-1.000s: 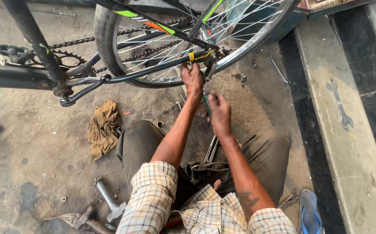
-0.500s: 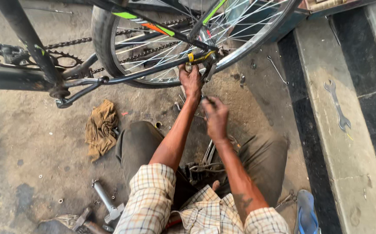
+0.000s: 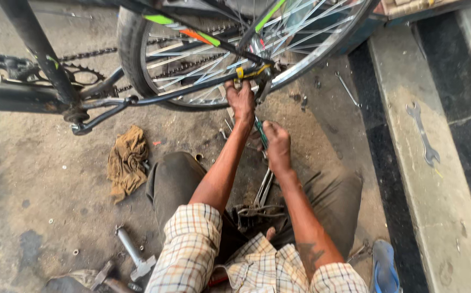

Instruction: The person is repairing a bicycle by adjusting the rear wheel area. They use a screwdriver to loosen a bolt, then a hammer to tap a small metal part on the ground. After retrieving a bolt from a container, they reattach and tighten the part on the bicycle frame.

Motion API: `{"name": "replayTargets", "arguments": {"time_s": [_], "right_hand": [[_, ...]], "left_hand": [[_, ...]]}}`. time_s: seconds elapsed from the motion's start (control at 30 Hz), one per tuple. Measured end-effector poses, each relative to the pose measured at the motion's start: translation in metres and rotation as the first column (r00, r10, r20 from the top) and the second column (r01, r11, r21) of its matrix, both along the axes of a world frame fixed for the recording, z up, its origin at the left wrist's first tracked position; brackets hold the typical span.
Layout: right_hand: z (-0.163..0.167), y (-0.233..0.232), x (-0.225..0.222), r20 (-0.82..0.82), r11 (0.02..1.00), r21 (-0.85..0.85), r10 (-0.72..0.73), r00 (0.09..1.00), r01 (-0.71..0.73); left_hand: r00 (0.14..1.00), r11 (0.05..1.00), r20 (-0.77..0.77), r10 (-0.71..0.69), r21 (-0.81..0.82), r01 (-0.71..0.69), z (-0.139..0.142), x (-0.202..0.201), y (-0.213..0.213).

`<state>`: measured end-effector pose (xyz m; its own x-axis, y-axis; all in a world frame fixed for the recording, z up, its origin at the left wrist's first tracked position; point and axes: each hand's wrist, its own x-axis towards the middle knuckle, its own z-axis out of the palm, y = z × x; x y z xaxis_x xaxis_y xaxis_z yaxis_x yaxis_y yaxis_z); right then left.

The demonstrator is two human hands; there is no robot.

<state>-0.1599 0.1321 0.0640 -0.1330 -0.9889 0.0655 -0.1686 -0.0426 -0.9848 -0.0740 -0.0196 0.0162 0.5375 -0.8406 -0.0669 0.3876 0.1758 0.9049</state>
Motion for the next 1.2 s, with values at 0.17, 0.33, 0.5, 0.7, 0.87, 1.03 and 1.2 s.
{"name": "replayTargets", "arguments": {"time_s": [0.17, 0.33, 0.5, 0.7, 0.87, 1.03, 1.2], "right_hand": [[-0.016, -0.002, -0.003, -0.498, 0.793, -0.579, -0.162, 0.852, -0.187], [-0.027, -0.002, -0.005, 0.474, 0.994, 0.105, -0.037, 0.88, -0.014], [-0.017, 0.002, 0.0, -0.301, 0.954, -0.286, -0.176, 0.937, 0.087], [0.009, -0.007, -0.003, -0.01, 0.998, 0.048, -0.027, 1.0, 0.028], [0.015, -0.002, 0.011, 0.3, 0.996, 0.083, -0.05, 0.953, 0.026], [0.026, 0.003, 0.015, -0.003, 0.994, -0.093, -0.058, 0.998, 0.058], [0.024, 0.001, 0.021, 0.428, 0.981, 0.182, -0.024, 0.903, -0.06]], "left_hand": [[0.966, 0.988, -0.225, -0.13, 0.056, 0.146, 0.003, 0.003, 0.018], [0.994, 0.993, -0.054, -0.094, -0.072, 0.09, 0.001, -0.002, 0.025], [0.995, 0.996, -0.057, -0.087, 0.016, 0.088, -0.001, -0.001, 0.02], [0.97, 0.983, -0.183, -0.163, 0.056, 0.176, -0.002, 0.0, 0.016], [0.991, 0.957, 0.017, -0.135, -0.256, 0.134, -0.01, 0.013, 0.016], [0.954, 0.981, -0.234, -0.186, -0.093, 0.169, -0.011, 0.033, 0.013], [0.953, 0.969, -0.174, -0.247, -0.074, 0.238, -0.012, 0.045, 0.018]]}}
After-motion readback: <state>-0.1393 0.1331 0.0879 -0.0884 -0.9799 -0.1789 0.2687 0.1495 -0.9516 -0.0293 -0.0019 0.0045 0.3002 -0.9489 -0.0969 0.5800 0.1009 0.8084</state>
